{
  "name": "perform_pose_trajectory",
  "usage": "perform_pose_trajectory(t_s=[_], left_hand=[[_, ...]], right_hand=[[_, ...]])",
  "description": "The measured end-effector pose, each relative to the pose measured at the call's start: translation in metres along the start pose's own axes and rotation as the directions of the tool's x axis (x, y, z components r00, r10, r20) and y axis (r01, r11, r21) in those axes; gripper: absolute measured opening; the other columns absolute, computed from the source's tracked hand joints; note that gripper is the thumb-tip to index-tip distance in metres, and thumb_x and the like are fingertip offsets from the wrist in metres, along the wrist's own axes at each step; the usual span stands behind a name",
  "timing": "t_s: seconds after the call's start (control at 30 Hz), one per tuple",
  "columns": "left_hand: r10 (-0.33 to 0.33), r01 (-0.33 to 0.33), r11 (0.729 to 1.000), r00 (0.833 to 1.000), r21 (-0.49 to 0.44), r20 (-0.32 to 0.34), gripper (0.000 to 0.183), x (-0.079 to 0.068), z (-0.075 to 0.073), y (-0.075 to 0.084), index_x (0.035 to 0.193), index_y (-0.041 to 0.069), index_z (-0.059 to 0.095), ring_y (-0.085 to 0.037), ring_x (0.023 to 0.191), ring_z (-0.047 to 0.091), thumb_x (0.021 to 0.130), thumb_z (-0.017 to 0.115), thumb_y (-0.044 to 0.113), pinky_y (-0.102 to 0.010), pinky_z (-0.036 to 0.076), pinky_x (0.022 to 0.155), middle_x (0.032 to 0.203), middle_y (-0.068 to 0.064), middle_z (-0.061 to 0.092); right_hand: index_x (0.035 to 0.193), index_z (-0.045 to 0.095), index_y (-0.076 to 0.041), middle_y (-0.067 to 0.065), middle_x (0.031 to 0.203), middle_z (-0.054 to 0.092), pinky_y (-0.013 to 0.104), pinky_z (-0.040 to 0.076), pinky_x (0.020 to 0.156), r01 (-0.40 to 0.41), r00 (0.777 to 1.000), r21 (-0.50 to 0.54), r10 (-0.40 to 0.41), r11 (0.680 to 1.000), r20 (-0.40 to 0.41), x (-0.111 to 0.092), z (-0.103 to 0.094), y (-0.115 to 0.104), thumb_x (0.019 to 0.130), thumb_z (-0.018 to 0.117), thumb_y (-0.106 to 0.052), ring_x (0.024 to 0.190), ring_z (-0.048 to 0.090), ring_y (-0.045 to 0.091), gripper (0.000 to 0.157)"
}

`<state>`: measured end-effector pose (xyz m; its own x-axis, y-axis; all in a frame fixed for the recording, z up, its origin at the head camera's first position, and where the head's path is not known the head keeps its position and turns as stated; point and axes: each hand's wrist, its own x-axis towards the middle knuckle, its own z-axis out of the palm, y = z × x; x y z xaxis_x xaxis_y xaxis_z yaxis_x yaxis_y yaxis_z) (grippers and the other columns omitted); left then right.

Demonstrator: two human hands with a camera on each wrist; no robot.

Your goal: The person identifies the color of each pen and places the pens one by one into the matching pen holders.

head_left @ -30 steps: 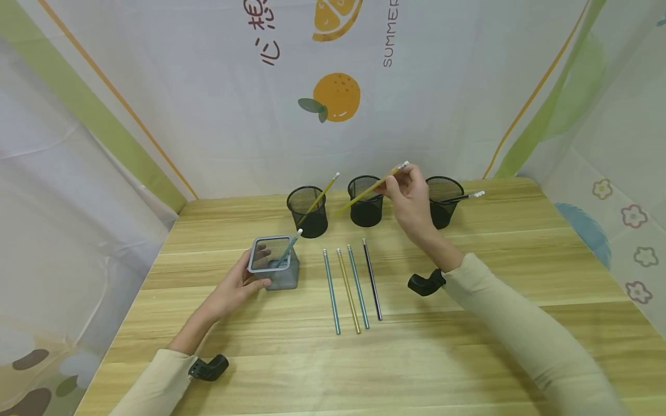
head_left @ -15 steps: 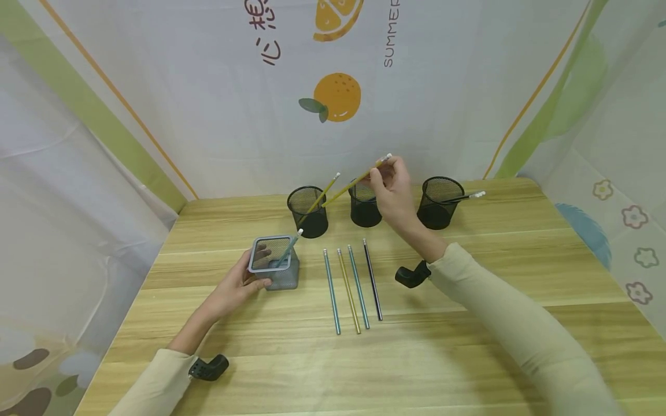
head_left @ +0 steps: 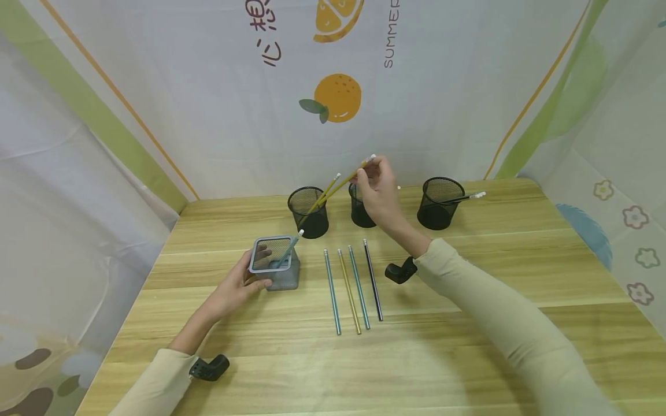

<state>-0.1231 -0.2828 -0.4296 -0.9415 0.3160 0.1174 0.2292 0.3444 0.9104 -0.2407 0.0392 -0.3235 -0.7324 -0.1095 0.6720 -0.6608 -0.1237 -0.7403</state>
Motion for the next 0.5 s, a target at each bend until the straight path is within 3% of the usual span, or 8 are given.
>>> perform_pose_trajectory(t_s=[0.13,0.3,0.5], left_hand=[[0.007,-0.007,1.0,1.0,0.0,-0.003,0.076,0.0005,-0.0001,0.0003,0.157,-0.004,0.021,-0.048,0.14,0.035,0.095,0.064,-0.011,-0.049,0.038,0.111,0.155,-0.029,0.032],[-0.007,0.007,1.0,1.0,0.017,-0.01,0.076,-0.0005,-0.0003,0.0026,0.156,-0.006,0.022,-0.047,0.14,0.036,0.094,0.065,-0.011,-0.051,0.037,0.111,0.153,-0.03,0.034],[-0.015,0.015,1.0,1.0,0.005,-0.014,0.074,-0.0004,0.0001,0.0048,0.154,-0.006,0.025,-0.046,0.139,0.037,0.093,0.066,-0.011,-0.048,0.038,0.111,0.151,-0.029,0.036]], right_hand=[[0.111,0.04,0.023,0.041,0.108,0.045,0.047,0.057,0.088,-0.006,1.0,0.005,0.006,1.0,0.011,0.0,0.0014,0.0022,0.101,0.043,0.016,0.096,0.057,0.048,0.012],[0.112,0.04,0.023,0.032,0.104,0.048,0.051,0.057,0.088,-0.017,1.0,0.0,0.017,1.0,0.013,-0.0005,0.003,0.0039,0.101,0.044,0.016,0.094,0.058,0.048,0.013],[0.111,0.042,0.02,0.031,0.104,0.049,0.044,0.059,0.088,-0.042,0.999,-0.023,0.042,0.999,0.011,-0.0016,0.0046,0.0037,0.102,0.044,0.015,0.094,0.058,0.046,0.012]])
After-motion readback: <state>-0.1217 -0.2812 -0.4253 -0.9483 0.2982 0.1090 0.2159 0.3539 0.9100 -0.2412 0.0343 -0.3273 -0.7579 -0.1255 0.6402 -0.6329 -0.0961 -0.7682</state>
